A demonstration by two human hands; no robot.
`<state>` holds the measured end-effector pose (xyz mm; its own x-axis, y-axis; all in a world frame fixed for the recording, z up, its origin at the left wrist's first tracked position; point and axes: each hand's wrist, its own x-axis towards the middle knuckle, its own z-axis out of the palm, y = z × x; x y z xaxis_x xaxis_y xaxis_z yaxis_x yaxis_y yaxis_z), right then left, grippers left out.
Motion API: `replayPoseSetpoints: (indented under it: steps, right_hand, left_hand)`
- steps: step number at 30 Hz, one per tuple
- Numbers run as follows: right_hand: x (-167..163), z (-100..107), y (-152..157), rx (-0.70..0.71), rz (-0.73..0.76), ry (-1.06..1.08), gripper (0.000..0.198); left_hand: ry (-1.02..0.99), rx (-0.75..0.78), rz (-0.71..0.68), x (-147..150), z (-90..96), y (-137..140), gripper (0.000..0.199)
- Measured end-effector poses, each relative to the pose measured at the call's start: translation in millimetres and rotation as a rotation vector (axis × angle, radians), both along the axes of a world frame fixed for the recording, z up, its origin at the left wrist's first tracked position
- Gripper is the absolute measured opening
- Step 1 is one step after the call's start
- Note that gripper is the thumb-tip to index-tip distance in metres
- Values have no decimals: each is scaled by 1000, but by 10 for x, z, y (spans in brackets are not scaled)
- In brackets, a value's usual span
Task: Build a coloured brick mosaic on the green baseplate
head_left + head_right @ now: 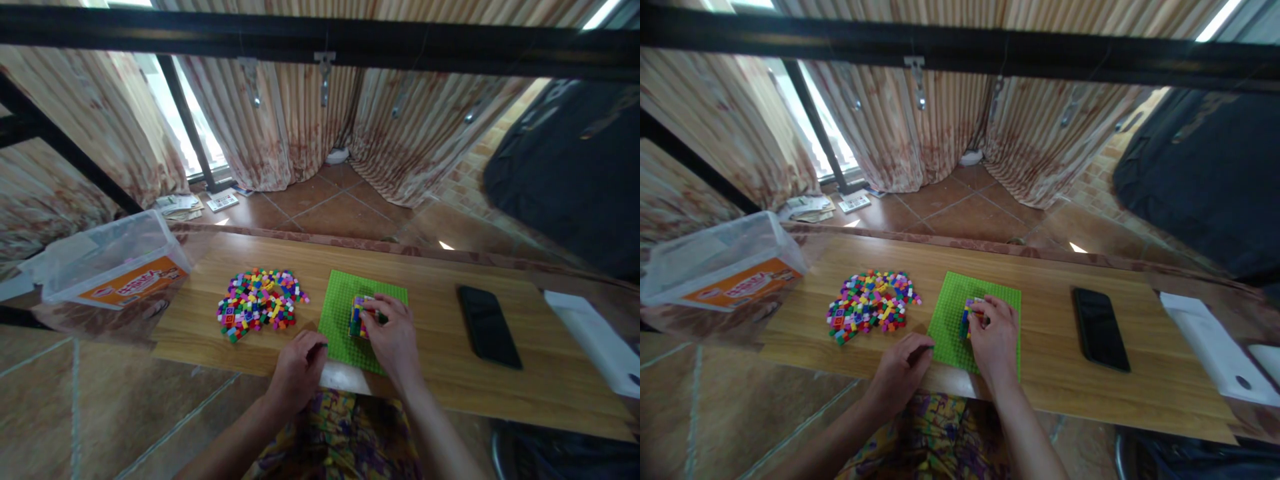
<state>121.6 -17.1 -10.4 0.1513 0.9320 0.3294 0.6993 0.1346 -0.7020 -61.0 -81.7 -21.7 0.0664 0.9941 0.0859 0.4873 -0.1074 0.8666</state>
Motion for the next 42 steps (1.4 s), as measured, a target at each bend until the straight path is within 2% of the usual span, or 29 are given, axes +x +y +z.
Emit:
replayPoseSetpoints:
  steps: [6, 11, 18, 29, 39, 42]
  right_hand:
    - [-13, -3, 32, -5, -10, 17, 15]
    - [74, 27, -25, -10, 19, 164, 19]
    - [329, -79, -217, 26, -145, 292, 23]
    - [511, -300, -383, -74, -223, 285, 25]
    - [497, -375, -385, -5, -190, 175, 21]
    - [490, -376, -392, 9, -190, 142, 21]
  left_hand:
    - [-15, 22, 9, 3, 39, 51, 15]
    - [-22, 67, -34, 74, 155, 191, 14]
    - [99, 111, -95, 282, 236, 445, 12]
    - [373, 307, -269, 450, 169, 584, 18]
    - [541, 347, -275, 506, 152, 597, 19]
    - [517, 351, -242, 521, 139, 584, 20]
